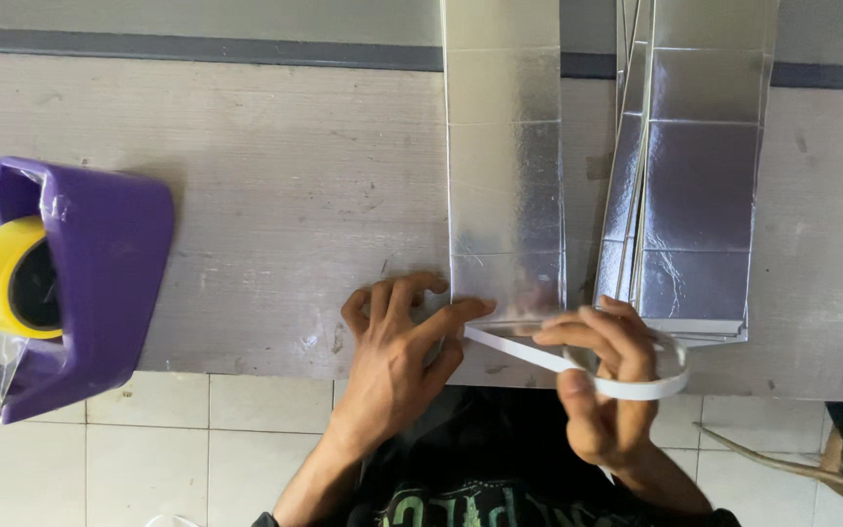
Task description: The person applies white tape along the edges of stacked silver metal panels on a table. They smooth the tape with their fingers and occasionally lift the panels to check alignment.
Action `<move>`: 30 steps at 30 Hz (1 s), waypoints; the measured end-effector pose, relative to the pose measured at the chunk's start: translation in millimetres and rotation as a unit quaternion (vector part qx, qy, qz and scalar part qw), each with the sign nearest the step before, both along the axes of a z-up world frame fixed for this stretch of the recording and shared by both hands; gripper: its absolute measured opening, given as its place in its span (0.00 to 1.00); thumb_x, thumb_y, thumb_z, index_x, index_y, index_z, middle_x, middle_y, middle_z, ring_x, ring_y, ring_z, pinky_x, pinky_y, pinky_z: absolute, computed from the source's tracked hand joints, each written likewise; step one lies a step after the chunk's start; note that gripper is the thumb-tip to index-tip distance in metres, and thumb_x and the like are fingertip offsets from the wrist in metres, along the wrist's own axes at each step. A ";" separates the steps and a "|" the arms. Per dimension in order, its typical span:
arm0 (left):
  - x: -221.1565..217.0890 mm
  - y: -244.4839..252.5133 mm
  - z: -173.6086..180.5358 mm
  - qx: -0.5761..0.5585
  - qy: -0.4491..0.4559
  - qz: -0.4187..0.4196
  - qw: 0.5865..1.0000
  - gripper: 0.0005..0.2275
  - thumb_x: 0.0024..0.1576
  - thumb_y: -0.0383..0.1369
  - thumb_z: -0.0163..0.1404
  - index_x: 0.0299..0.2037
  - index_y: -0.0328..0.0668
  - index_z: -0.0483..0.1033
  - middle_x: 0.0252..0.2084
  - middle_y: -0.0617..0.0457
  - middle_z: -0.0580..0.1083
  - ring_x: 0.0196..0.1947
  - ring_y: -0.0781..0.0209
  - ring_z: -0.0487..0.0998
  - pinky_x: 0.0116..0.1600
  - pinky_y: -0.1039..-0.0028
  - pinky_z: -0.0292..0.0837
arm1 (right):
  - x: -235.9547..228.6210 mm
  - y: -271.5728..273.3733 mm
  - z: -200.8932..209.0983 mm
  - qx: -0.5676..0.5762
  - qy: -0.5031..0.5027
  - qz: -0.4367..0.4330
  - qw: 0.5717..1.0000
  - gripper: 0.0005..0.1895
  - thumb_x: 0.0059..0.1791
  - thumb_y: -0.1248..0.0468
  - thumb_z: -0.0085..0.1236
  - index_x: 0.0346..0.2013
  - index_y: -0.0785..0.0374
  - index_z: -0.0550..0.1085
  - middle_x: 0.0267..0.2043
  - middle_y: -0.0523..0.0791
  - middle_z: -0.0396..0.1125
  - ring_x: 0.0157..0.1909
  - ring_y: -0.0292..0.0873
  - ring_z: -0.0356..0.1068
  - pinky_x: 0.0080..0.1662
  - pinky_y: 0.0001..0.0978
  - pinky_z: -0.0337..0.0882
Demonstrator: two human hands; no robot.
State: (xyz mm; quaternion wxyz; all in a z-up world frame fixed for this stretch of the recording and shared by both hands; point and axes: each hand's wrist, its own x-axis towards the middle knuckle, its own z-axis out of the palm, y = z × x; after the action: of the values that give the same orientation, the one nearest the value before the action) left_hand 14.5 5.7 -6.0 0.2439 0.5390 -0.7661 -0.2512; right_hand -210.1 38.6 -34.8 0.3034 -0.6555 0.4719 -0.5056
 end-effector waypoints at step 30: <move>-4.1 -2.9 -0.3 0.000 0.002 0.014 1.000 0.16 0.56 0.32 0.51 0.52 0.71 0.78 0.52 0.55 0.69 0.51 0.54 0.68 0.57 0.57 0.48 | 1.3 -11.0 -2.7 -0.027 0.246 -0.166 0.955 0.22 0.47 0.64 0.63 0.53 0.63 0.67 0.24 0.37 0.64 0.38 0.41 0.62 0.61 0.40 0.54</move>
State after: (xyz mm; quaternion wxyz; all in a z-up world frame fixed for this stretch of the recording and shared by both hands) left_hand 10.4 2.8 -6.3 0.2490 0.5494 -0.7579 -0.2485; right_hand -208.8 27.6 -37.6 0.0721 -0.6794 0.6208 -0.3845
